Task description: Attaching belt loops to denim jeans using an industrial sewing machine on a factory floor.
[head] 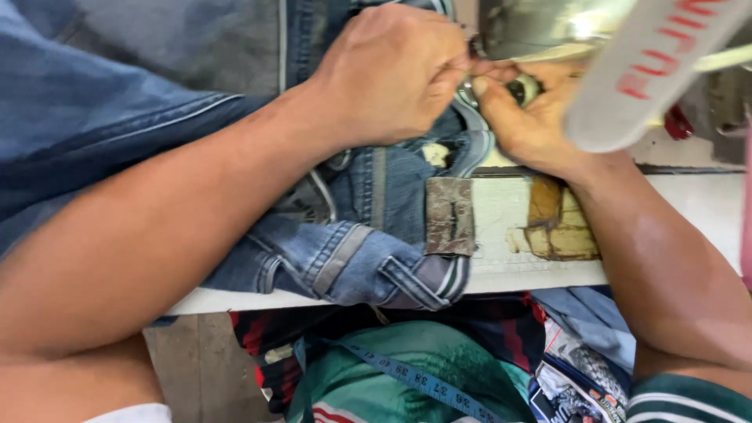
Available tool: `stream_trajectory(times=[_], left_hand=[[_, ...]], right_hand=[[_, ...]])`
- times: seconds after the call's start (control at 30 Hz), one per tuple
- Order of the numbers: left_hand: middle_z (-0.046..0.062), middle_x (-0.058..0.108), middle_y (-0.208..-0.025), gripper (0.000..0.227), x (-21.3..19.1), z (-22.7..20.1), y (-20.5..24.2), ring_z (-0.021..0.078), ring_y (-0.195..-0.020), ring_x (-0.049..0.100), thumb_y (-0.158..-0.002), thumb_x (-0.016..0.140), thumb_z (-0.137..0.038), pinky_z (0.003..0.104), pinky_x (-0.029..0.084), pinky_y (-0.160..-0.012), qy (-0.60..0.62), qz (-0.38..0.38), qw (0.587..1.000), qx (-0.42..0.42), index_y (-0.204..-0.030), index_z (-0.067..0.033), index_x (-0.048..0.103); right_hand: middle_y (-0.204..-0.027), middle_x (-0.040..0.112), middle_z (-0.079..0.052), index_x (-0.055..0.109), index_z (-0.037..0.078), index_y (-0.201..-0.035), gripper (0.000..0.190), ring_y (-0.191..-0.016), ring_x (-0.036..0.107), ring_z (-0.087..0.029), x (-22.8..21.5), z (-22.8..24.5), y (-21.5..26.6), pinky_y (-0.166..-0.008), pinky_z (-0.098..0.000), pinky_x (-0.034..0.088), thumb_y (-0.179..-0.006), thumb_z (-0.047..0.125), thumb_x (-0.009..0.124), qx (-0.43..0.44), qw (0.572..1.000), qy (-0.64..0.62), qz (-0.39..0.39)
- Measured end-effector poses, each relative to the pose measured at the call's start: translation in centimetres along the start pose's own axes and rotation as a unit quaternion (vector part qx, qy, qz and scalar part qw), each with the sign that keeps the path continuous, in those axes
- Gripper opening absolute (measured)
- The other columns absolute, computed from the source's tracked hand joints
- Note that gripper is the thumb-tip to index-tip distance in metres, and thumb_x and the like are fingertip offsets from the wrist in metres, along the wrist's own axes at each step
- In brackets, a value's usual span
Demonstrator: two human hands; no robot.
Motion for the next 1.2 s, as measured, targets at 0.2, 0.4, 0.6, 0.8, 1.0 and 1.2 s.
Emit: stream_trajectory(times=[0.2, 0.4, 0.6, 0.8, 1.0, 1.2], left_hand=[[0.000, 0.065, -0.067, 0.015, -0.5, 0.2, 0.4, 0.0236, -0.059, 0.060, -0.077, 0.053, -0.004, 0.041, 0.045, -0.050, 0.043, -0.023, 0.999, 0.014, -0.071, -0.0122, 0.064], [0.008, 0.069, -0.074, 0.011, 0.5, 0.1, 0.3, 0.0342, -0.068, 0.065, -0.084, 0.058, -0.009, 0.047, 0.045, -0.059, 0.055, -0.031, 0.996, 0.060, -0.078, -0.0102, 0.066], [0.008, 0.068, -0.072, 0.010, 0.0, 1.0, 0.8, 0.0354, -0.067, 0.065, -0.080, 0.058, -0.008, 0.048, 0.045, -0.057, 0.033, -0.030, 0.997, 0.055, -0.075, -0.0111, 0.066], [-0.003, 0.050, -0.064, 0.021, 1.2, 1.0, 2.2, 0.0138, -0.052, 0.046, -0.092, 0.058, -0.007, 0.036, 0.034, -0.049, -0.078, -0.062, 0.987, 0.122, -0.072, -0.0123, 0.052], [0.007, 0.053, -0.058, 0.020, -0.9, 1.2, 0.8, 0.0308, -0.048, 0.054, -0.088, 0.053, -0.008, 0.049, 0.038, -0.043, 0.034, -0.022, 0.999, 0.000, -0.068, -0.0097, 0.053], [0.001, 0.059, -0.063, 0.024, -1.8, -0.1, -0.1, 0.0187, -0.059, 0.059, -0.084, 0.049, 0.000, 0.039, 0.054, -0.058, 0.084, 0.007, 0.996, -0.031, -0.067, -0.0132, 0.057]], right_hand=[[-0.078, 0.052, -0.004, 0.053, 0.001, -0.091, 0.019, -0.073, 0.056, -0.012, 1.7, 2.2, 0.5, -0.062, -0.0180, 0.055, -0.109, 0.004, 0.050, -0.135, 0.988, 0.036, 0.065], [-0.099, 0.077, 0.007, 0.080, 0.019, -0.113, 0.022, -0.095, 0.069, -0.003, -2.5, 0.9, 1.7, -0.088, -0.0217, 0.052, -0.101, 0.034, 0.069, -0.014, 0.966, 0.216, -0.140], [-0.107, 0.076, 0.002, 0.078, 0.011, -0.111, 0.016, -0.098, 0.067, -0.003, -1.5, 1.7, 1.2, -0.091, -0.0197, 0.053, -0.102, 0.022, 0.072, -0.016, 0.983, 0.135, -0.125], [-0.110, 0.074, -0.022, 0.075, -0.018, -0.112, 0.008, -0.100, 0.067, -0.024, -0.4, 4.1, 1.9, -0.088, -0.0344, 0.055, -0.118, -0.014, 0.072, -0.237, 0.958, 0.133, -0.088], [-0.115, 0.075, -0.020, 0.075, -0.010, -0.118, 0.011, -0.103, 0.070, -0.022, -0.7, 5.1, 1.7, -0.090, -0.0332, 0.059, -0.110, -0.003, 0.073, -0.185, 0.969, 0.117, -0.112], [-0.092, 0.066, 0.003, 0.063, 0.010, -0.095, 0.014, -0.095, 0.063, -0.005, -0.7, 1.8, 0.6, -0.104, -0.0211, 0.052, -0.101, 0.022, 0.059, 0.082, 0.996, 0.034, -0.025]])
Point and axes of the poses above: each hand's wrist, its own y-axis away from the middle knuckle, its own x-axis out of the palm, z = x × y, the point moved 10 cm from there along -y, towards the middle knuckle
